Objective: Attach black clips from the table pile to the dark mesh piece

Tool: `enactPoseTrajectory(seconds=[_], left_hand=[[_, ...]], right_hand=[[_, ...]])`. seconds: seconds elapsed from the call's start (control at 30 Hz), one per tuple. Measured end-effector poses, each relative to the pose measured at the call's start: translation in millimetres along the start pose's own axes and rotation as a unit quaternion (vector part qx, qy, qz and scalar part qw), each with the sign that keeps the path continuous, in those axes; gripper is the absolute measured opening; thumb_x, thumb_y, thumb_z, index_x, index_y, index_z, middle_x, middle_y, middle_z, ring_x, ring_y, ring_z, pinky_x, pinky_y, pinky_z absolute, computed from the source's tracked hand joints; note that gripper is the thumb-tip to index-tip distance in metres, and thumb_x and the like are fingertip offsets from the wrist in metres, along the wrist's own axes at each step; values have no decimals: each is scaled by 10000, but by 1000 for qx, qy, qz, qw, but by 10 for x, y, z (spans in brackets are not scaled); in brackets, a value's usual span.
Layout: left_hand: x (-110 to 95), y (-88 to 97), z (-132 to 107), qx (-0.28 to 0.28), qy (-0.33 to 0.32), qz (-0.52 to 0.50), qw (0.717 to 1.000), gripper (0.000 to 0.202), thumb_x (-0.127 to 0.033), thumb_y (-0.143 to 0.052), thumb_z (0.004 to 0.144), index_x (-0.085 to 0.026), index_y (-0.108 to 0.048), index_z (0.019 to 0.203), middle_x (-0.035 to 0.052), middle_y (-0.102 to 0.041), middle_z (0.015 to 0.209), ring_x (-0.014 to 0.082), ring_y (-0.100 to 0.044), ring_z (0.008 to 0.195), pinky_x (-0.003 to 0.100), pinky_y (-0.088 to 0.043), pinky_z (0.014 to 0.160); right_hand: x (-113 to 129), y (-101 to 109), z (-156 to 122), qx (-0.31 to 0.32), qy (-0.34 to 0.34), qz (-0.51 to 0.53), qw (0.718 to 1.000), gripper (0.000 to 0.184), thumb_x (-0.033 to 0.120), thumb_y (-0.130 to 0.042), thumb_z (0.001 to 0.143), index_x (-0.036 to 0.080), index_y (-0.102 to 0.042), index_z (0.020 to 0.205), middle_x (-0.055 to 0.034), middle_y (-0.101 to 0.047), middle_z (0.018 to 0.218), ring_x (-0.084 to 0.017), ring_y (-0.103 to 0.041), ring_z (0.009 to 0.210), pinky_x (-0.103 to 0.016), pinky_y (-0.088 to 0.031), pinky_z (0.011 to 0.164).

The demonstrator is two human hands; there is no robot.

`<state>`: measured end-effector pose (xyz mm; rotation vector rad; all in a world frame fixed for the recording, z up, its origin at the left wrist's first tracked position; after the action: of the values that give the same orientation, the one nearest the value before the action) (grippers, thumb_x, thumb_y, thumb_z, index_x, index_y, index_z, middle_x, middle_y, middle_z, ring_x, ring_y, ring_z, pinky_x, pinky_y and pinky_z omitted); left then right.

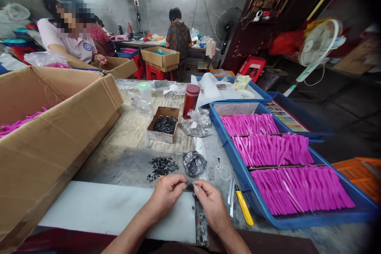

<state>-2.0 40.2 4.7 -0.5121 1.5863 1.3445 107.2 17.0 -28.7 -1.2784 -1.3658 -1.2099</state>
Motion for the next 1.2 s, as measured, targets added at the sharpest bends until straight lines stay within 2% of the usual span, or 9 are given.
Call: enactPoseTrajectory(seconds=[0.13,0.3,0.47,0.57,0.7,0.8,0.9,1.07,1.2], left_hand=[[-125,-81,-60,0,-46,-9,999,256,-197,-355,791,-170,-609,819,52,-567,697,139,-515,671,223,-404,621],[-100,-134,-108,7,-33,-14,999,270,-146,-357,778,-181,-567,945,64,-573,792,153,-520,752,256,-425,688],[-46,-138,-151,0,-22,-16,1000,373,-110,-375,746,-204,-441,1101,45,-584,832,141,-533,746,266,-434,712],[-95,-154,-164,13,-39,16,999,397,-99,-366,739,-210,-418,1116,45,-582,834,141,-532,749,266,-432,721],[-158,-140,-160,-3,-55,29,998,401,-80,-384,705,-202,-445,1082,32,-582,774,136,-532,696,242,-436,678],[-116,-128,-150,-24,-37,10,999,373,-72,-404,678,-183,-476,1027,0,-553,661,116,-512,598,211,-431,596],[-51,-113,-143,-38,-11,-20,999,340,-84,-416,681,-183,-476,1001,-16,-524,633,100,-483,546,194,-417,550],[-105,-105,-142,-23,-30,-11,999,340,-89,-401,710,-184,-461,1031,12,-550,722,119,-512,649,216,-418,628],[-96,-110,-145,-23,-30,-16,999,351,-82,-394,713,-195,-462,1038,18,-559,748,129,-513,691,233,-410,666]], right_hand=[[19,-35,-17,12,12,-7,1000,203,316,-475,721,142,-553,650,24,-477,549,-109,-416,528,-206,-350,509],[6,-49,-22,17,15,-5,1000,170,282,-480,720,140,-568,690,6,-541,609,-122,-466,580,-216,-377,555],[23,-61,-24,17,25,-26,999,170,283,-483,720,145,-583,710,-9,-578,646,-138,-502,612,-224,-390,572],[43,-55,-33,13,36,-57,998,163,277,-481,720,150,-577,684,-5,-572,619,-135,-499,587,-220,-385,554],[96,-61,-54,18,55,-98,994,154,255,-469,723,157,-570,663,1,-565,594,-131,-489,567,-217,-374,545],[102,-63,-56,18,53,-106,993,146,238,-457,726,152,-559,667,2,-558,601,-127,-479,566,-217,-366,541],[48,-82,-42,23,31,-85,996,139,235,-438,737,150,-531,677,6,-536,612,-122,-467,571,-214,-360,535],[15,-94,-24,19,32,-53,998,128,240,-424,748,155,-512,709,4,-530,649,-125,-469,602,-211,-353,534],[57,-94,-40,23,51,-73,996,117,227,-429,750,156,-517,719,5,-528,653,-122,-468,604,-208,-349,544]])
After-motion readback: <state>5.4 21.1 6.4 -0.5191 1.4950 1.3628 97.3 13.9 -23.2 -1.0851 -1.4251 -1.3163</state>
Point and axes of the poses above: each hand's wrist, its own z-axis towards the middle knuckle, its own y-axis out of the back of the hand, x = y × z, the point moved 9 cm from there along z, towards the middle knuckle
